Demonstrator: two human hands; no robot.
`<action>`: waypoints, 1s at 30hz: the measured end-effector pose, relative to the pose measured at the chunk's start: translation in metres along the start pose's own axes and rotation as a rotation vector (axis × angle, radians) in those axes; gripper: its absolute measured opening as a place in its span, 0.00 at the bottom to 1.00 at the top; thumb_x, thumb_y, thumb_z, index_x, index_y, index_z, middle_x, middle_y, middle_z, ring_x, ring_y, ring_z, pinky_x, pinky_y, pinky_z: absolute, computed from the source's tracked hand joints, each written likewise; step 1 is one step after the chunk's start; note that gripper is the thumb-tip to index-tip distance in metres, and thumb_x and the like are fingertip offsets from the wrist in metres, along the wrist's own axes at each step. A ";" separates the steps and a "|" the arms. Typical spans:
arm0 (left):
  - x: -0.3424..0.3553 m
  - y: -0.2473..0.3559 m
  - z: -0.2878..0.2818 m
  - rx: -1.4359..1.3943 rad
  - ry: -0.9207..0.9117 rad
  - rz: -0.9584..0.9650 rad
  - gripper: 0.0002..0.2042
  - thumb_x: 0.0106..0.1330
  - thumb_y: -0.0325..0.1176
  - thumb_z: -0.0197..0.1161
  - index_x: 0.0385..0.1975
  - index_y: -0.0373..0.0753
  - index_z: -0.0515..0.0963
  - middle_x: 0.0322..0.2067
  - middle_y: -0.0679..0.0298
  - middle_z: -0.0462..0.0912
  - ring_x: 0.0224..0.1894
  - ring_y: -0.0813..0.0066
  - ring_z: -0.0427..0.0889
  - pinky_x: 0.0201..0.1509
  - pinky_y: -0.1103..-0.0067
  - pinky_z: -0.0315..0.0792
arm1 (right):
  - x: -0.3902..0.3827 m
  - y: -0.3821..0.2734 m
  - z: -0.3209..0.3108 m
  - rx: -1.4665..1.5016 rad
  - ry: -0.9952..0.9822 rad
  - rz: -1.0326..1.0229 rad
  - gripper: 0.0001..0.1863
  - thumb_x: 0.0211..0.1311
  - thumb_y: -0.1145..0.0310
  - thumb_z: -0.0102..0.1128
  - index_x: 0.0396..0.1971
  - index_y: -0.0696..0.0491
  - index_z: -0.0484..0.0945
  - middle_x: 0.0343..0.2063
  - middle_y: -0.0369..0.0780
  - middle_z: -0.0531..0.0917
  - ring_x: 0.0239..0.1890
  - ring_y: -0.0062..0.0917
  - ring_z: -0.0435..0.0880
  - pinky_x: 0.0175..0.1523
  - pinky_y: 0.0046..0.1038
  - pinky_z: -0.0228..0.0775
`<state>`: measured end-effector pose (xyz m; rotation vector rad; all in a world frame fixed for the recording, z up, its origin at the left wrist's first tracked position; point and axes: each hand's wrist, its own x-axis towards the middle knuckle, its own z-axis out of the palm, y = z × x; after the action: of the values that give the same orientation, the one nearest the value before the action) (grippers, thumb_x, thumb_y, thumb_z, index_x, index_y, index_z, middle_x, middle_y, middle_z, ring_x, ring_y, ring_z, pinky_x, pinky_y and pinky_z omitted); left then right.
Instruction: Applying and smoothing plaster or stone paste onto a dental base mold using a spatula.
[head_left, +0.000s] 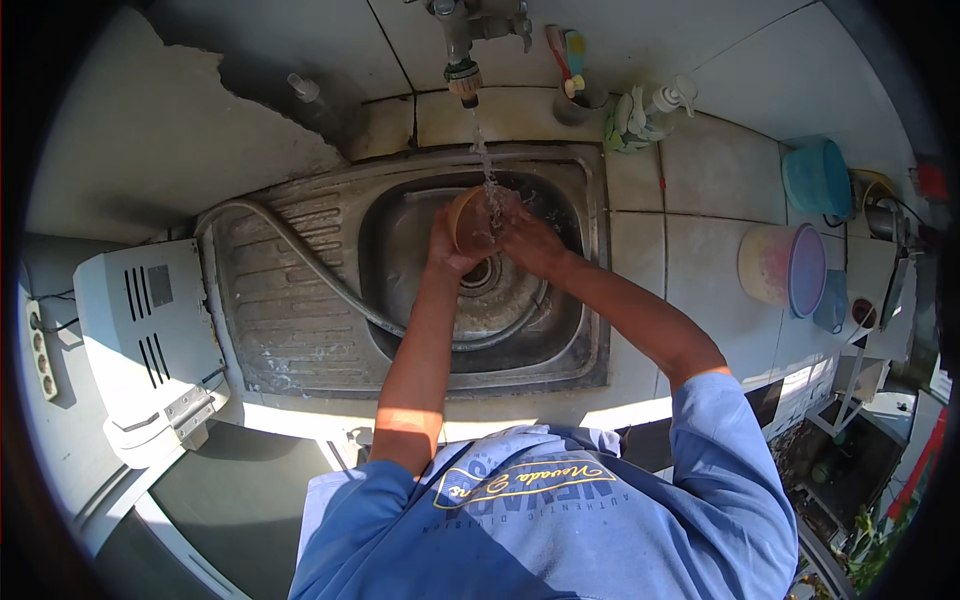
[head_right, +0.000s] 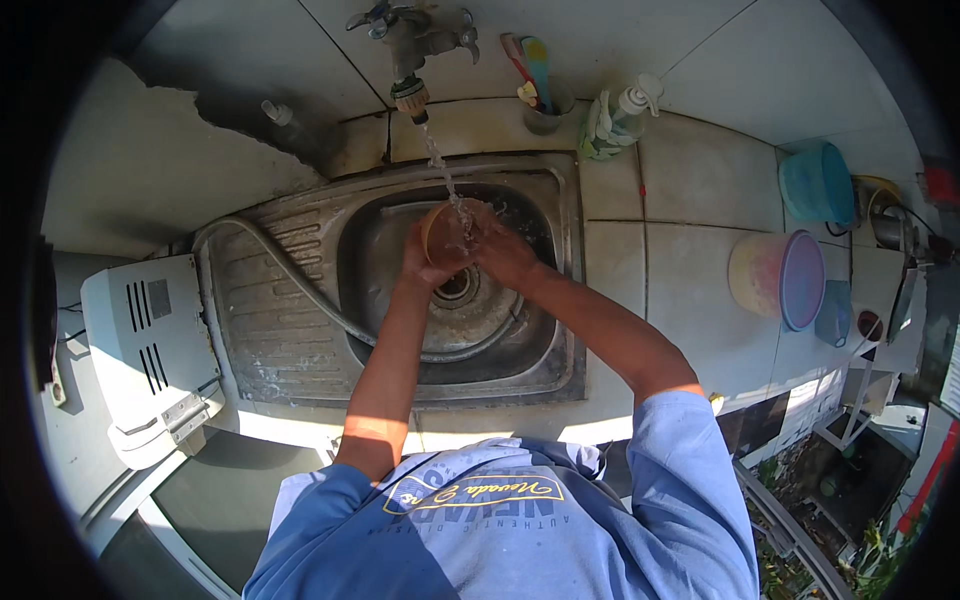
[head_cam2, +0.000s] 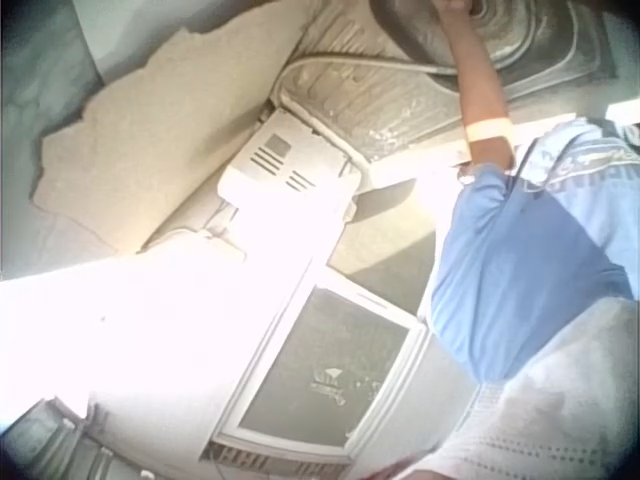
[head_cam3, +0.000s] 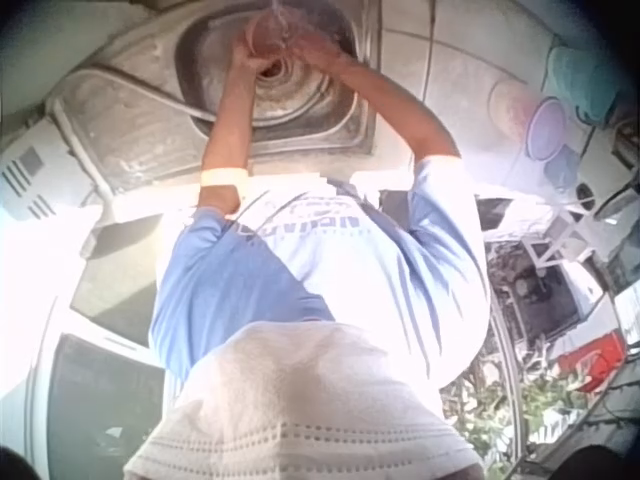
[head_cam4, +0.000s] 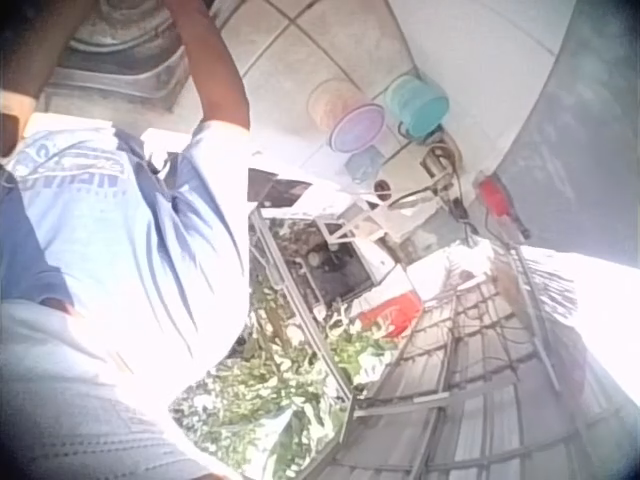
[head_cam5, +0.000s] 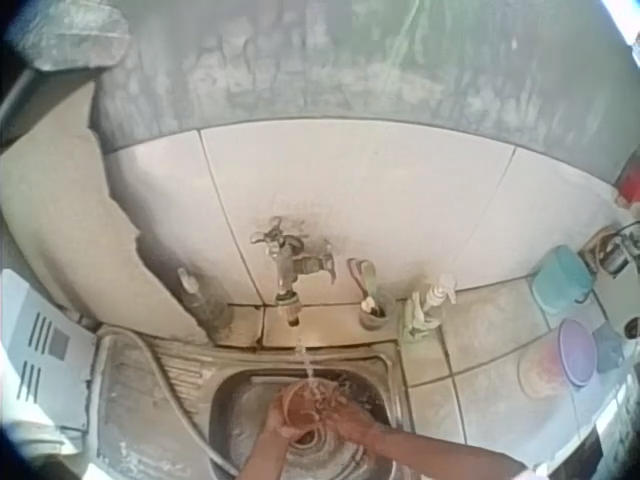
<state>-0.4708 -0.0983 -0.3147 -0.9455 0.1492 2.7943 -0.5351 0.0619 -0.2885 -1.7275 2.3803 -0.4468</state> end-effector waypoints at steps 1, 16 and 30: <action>0.002 -0.005 -0.002 0.026 -0.081 0.042 0.28 0.67 0.56 0.37 0.55 0.40 0.67 0.52 0.54 0.71 0.51 0.56 0.73 0.56 0.61 0.67 | 0.002 0.006 -0.002 -0.052 0.128 -0.077 0.18 0.49 0.77 0.51 0.43 0.56 0.74 0.47 0.48 0.75 0.51 0.40 0.75 0.57 0.38 0.65; -0.026 -0.050 -0.003 1.128 0.360 1.102 0.19 0.60 0.37 0.60 0.48 0.33 0.69 0.41 0.59 0.76 0.44 0.67 0.74 0.52 0.76 0.67 | 0.031 -0.011 0.007 1.858 0.428 1.300 0.09 0.67 0.63 0.48 0.39 0.52 0.74 0.33 0.37 0.78 0.35 0.20 0.80 0.36 0.23 0.76; 0.012 -0.007 0.040 0.344 0.052 -0.049 0.19 0.67 0.43 0.45 0.48 0.34 0.70 0.44 0.53 0.76 0.42 0.63 0.77 0.46 0.68 0.75 | -0.004 -0.061 -0.081 0.173 -0.174 0.293 0.22 0.50 0.79 0.50 0.49 0.56 0.70 0.46 0.47 0.77 0.53 0.36 0.74 0.59 0.37 0.61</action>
<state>-0.5026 -0.0837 -0.2902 -0.9197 0.5840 2.5824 -0.5033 0.0598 -0.1922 -1.2647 2.3404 -0.4233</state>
